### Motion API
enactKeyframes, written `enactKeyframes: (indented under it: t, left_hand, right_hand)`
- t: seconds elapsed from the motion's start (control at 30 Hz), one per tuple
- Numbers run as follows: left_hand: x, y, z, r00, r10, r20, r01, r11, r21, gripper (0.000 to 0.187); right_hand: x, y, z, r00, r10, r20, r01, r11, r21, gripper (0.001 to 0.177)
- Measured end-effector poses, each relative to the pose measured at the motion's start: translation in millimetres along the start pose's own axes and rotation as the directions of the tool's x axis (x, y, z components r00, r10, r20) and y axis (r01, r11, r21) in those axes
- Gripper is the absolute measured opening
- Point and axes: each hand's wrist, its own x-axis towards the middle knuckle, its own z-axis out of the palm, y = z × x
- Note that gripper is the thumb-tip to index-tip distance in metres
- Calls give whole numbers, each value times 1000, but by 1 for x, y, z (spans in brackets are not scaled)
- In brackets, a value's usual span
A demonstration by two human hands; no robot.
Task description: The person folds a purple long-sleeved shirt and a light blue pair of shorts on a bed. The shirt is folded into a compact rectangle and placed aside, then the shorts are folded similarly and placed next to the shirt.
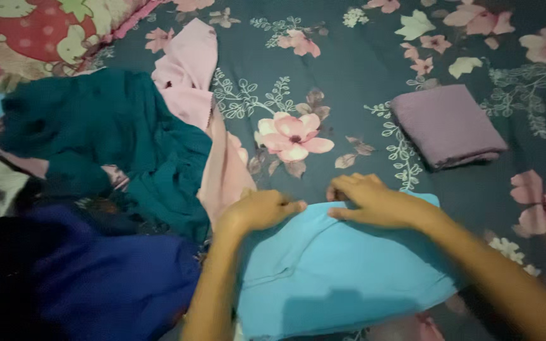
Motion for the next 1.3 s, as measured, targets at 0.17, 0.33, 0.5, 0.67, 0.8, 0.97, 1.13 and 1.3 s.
enactKeyframes:
  t: [0.17,0.33,0.5,0.67,0.8,0.97,1.13,1.3]
  left_hand:
    - [-4,-45,2,942,335,-8,-294,815,-499,38]
    - [-15,-55,-14,980,164,115,-74,831,-552,33]
    - [-51,-40,-37,990,-59,-126,9,930,-369,44]
    - [-91,-6,-34,999,-10,-46,9,1000,-14,125]
    - [-91,12,-23,998,-38,47,35,998,56,150]
    - [-96,4,-19,998,-63,-32,61,997,-46,111]
    - [-79,6,-11,935,-95,-340,-4,960,-278,36]
    - [-93,-10,-17,963,17,-271,-114,932,-345,81]
  right_hand:
    - [4,11,-2,993,-72,91,68,997,46,35]
    - [0,1,-14,993,-9,118,1,998,65,34]
    - [-9,-23,-14,936,-336,-101,345,933,98,55]
    - [6,-41,10,770,-603,-207,552,793,-257,55]
    - [28,-44,29,669,-705,-238,547,683,-485,44]
    - [45,-46,43,738,-630,-241,477,740,-475,25]
    - [47,-52,53,756,-579,-304,423,788,-448,22]
    - [39,-48,36,901,-379,-212,308,901,-305,35]
